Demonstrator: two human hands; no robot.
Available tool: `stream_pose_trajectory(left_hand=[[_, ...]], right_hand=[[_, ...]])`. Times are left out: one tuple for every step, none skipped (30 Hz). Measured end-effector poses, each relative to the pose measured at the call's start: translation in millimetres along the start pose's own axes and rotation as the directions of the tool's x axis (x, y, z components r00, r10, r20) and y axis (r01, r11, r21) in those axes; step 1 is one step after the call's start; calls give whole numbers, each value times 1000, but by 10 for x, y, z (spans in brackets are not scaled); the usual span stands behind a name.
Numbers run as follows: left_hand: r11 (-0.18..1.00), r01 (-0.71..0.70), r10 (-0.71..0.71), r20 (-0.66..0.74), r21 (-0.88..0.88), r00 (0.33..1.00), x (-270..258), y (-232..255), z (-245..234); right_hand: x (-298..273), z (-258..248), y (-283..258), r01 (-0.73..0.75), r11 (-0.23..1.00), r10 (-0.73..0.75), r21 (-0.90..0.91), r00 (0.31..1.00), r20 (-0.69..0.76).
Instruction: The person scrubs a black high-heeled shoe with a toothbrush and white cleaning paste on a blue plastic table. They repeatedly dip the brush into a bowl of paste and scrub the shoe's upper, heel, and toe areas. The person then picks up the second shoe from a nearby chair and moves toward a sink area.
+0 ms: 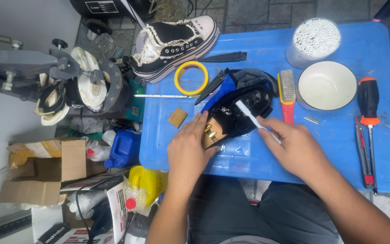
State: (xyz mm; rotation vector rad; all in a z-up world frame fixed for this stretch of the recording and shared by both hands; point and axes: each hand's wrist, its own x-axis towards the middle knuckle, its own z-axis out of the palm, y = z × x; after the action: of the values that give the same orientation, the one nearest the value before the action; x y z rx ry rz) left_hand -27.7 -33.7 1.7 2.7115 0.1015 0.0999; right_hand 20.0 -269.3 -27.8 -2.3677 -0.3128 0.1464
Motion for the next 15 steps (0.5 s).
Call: stream_pose_trajectory(left_hand=[[1000, 4, -3, 6, -4, 1000, 10, -11, 4], [1000, 5, -5, 15, -9, 1000, 16, -21, 10], [1000, 1, 0, 15, -17, 1000, 20, -39, 8], [999, -9, 9, 15, -31, 1000, 34, -59, 4], [999, -18, 19, 15, -45, 1000, 47, -71, 0], [999, 3, -1, 34, -47, 999, 82, -67, 1], [999, 24, -21, 54, -48, 998, 89, -57, -12], [998, 44, -40, 78, -45, 996, 91, -53, -30], [999, 44, -42, 85, -31, 996, 92, -46, -45], [999, 35, -33, 93, -18, 995, 105, -43, -61], [1000, 26, -25, 100, -4, 995, 135, -37, -63], [995, 84, -91, 163, 48, 983, 171, -30, -54], [985, 137, -158, 218, 107, 963, 204, -35, -48], [964, 196, -238, 262, 178, 935, 214, -61, -54], [962, 194, -244, 279, 195, 929, 228, -97, -49]], right_hand=[[-21, -1, 40, -23, 1000, 22, 13, 1000, 22], [-19, 10, 85, 16, 1000, -17, -22, 998, -65], [8, 35, 130, 52, 997, -60, -60, 987, -150], [16, 51, 173, 81, 991, -105, -107, 967, -234], [-7, 122, 177, -5, 1000, 2, -13, 984, -176], [-52, 206, 160, -108, 991, 117, 75, 985, -127], [-134, 278, 127, -94, 980, 108, 178, 992, -72], [-201, 342, 89, -86, 955, 95, 283, 995, -20], [-214, 346, 99, -50, 953, 62, 300, 998, -29], [-227, 335, 121, -16, 949, 33, 315, 998, -47], [-198, 314, 165, 54, 963, -11, 266, 987, -161], [-135, 280, 229, 121, 972, -64, 203, 962, -265], [-115, 249, 282, 180, 975, -123, 130, 925, -360], [-133, 272, 285, 97, 987, -55, 124, 951, -305], [-150, 320, 259, 14, 993, 16, 116, 968, -249]])
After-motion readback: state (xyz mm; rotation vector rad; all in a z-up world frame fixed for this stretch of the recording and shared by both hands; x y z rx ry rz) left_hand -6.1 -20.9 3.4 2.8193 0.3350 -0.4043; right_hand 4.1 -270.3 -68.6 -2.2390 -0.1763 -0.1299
